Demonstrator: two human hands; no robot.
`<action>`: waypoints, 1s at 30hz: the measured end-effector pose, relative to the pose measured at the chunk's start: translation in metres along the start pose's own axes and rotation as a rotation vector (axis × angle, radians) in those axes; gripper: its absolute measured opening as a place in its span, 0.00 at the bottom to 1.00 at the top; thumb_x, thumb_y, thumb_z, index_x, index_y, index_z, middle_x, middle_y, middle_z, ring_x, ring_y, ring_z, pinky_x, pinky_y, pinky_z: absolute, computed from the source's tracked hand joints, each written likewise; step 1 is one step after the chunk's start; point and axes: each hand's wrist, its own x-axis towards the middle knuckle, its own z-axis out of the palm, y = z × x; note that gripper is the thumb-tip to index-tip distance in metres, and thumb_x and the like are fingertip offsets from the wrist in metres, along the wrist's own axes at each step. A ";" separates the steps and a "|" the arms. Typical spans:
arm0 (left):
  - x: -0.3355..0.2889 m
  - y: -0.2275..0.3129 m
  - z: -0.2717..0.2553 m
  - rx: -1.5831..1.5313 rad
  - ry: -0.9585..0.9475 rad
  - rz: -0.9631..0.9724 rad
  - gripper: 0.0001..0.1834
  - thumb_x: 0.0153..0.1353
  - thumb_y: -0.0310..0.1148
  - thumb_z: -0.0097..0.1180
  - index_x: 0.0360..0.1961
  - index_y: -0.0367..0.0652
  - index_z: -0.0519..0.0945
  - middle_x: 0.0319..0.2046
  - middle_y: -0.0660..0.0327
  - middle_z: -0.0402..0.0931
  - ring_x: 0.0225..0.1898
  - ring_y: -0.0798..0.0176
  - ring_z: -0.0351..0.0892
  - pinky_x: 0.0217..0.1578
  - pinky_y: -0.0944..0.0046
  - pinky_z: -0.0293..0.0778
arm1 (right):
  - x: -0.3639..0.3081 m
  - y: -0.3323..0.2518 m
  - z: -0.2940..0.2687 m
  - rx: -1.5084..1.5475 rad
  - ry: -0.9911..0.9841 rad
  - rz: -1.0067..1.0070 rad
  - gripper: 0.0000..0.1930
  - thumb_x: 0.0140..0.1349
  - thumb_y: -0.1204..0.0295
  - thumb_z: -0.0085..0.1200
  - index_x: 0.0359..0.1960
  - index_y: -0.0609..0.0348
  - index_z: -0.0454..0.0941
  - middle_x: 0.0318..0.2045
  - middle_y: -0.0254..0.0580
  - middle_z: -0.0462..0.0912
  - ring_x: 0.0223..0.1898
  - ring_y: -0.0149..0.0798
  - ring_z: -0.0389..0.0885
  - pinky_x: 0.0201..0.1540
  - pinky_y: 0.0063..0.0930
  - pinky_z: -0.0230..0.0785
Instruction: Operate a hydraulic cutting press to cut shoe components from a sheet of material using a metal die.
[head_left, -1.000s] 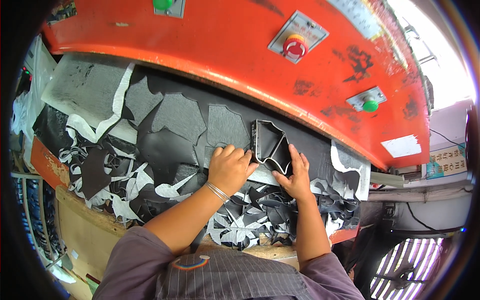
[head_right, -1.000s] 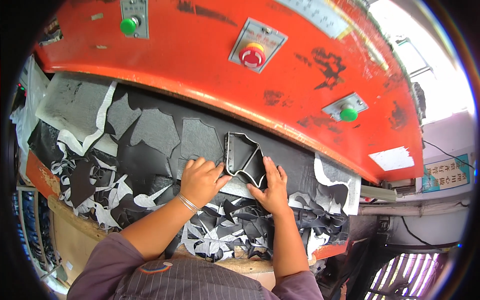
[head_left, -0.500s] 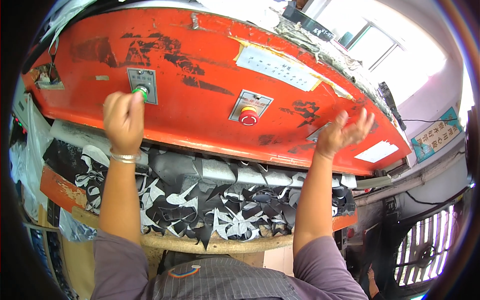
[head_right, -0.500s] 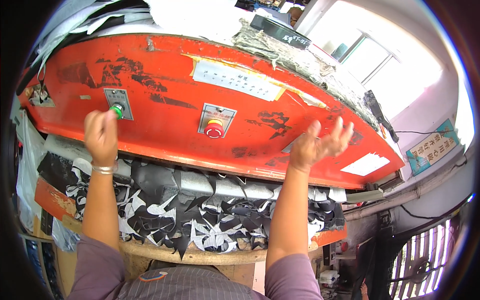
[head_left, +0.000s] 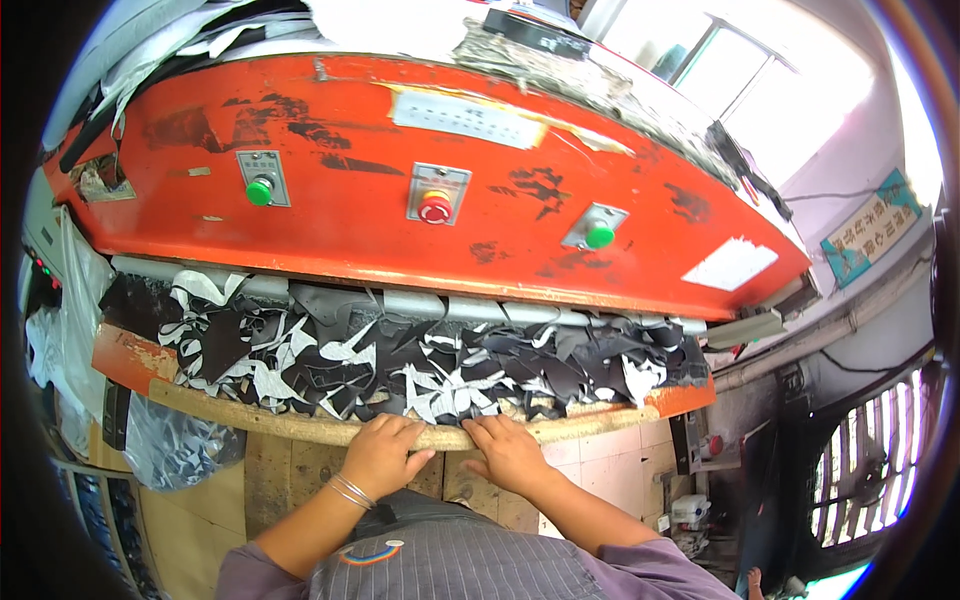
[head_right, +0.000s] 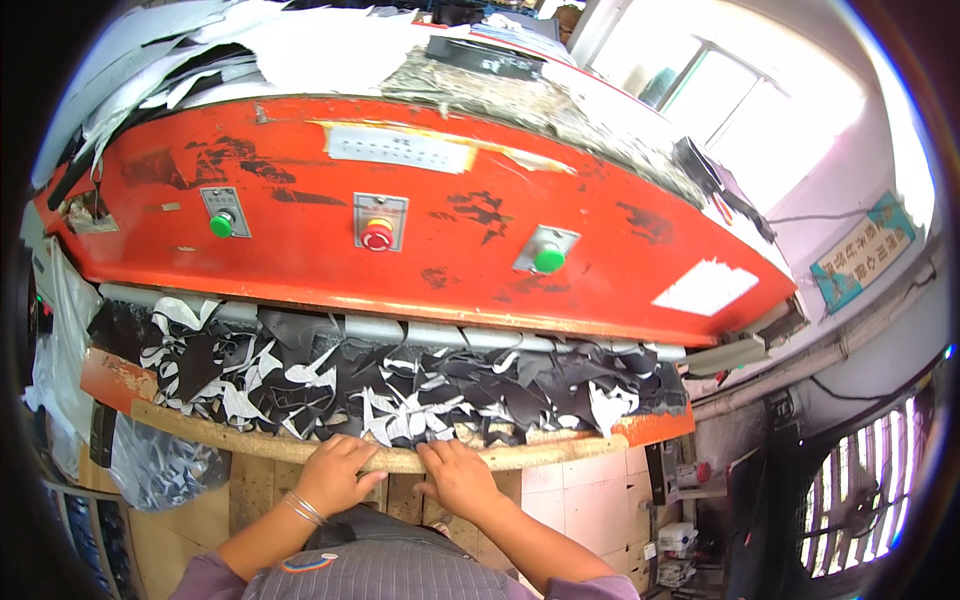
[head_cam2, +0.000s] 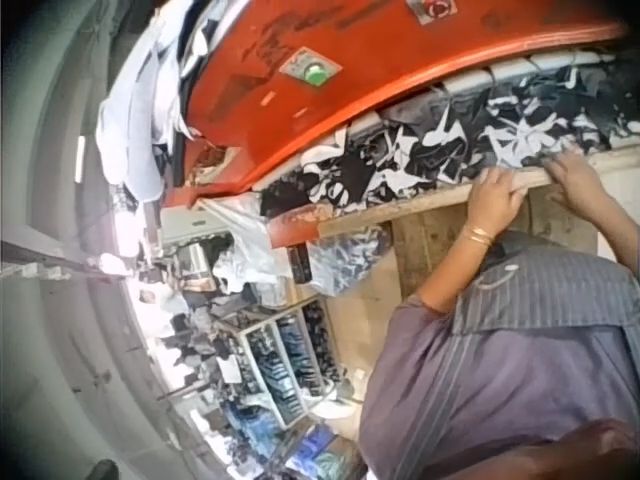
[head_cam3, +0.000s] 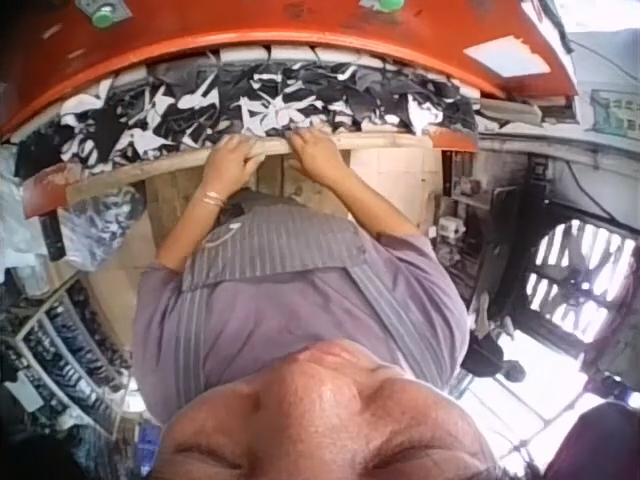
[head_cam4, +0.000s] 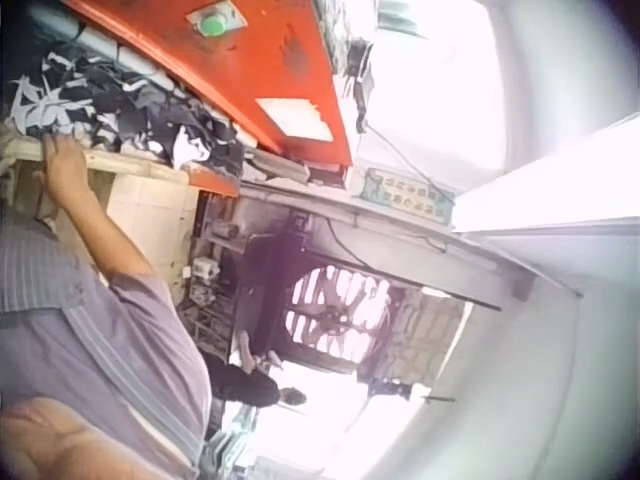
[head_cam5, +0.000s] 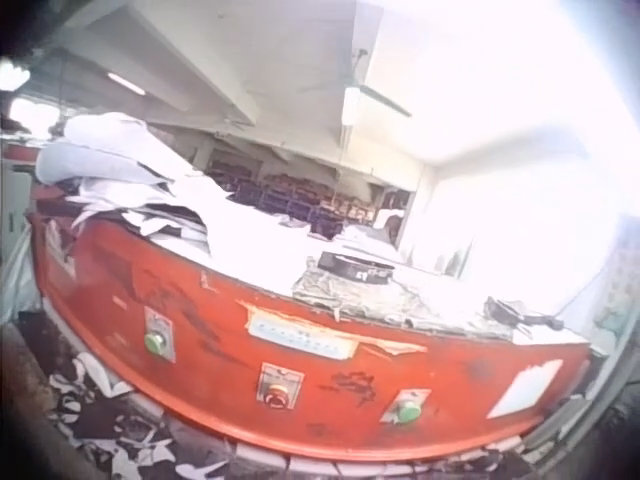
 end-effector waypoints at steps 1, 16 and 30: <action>-0.002 0.004 0.008 0.057 0.022 -0.023 0.20 0.51 0.45 0.64 0.39 0.42 0.81 0.34 0.58 0.75 0.39 0.53 0.74 0.41 0.57 0.72 | -0.003 0.003 0.010 0.005 0.012 0.014 0.21 0.48 0.64 0.64 0.44 0.57 0.76 0.39 0.41 0.78 0.43 0.44 0.75 0.46 0.37 0.69; 0.056 -0.007 -0.006 -0.123 -0.225 -0.187 0.13 0.51 0.41 0.66 0.30 0.41 0.84 0.25 0.56 0.76 0.28 0.56 0.76 0.32 0.59 0.73 | 0.067 0.077 -0.042 0.346 -0.366 0.054 0.24 0.50 0.58 0.64 0.48 0.53 0.79 0.43 0.44 0.81 0.48 0.47 0.79 0.46 0.39 0.74; 0.285 -0.115 0.050 -1.135 -0.070 -0.582 0.42 0.55 0.17 0.41 0.72 0.40 0.42 0.66 0.49 0.55 0.29 0.71 0.74 0.31 0.73 0.71 | 0.234 0.197 -0.023 0.251 0.233 0.038 0.30 0.35 0.66 0.73 0.44 0.53 0.76 0.58 0.62 0.62 0.56 0.61 0.64 0.55 0.45 0.64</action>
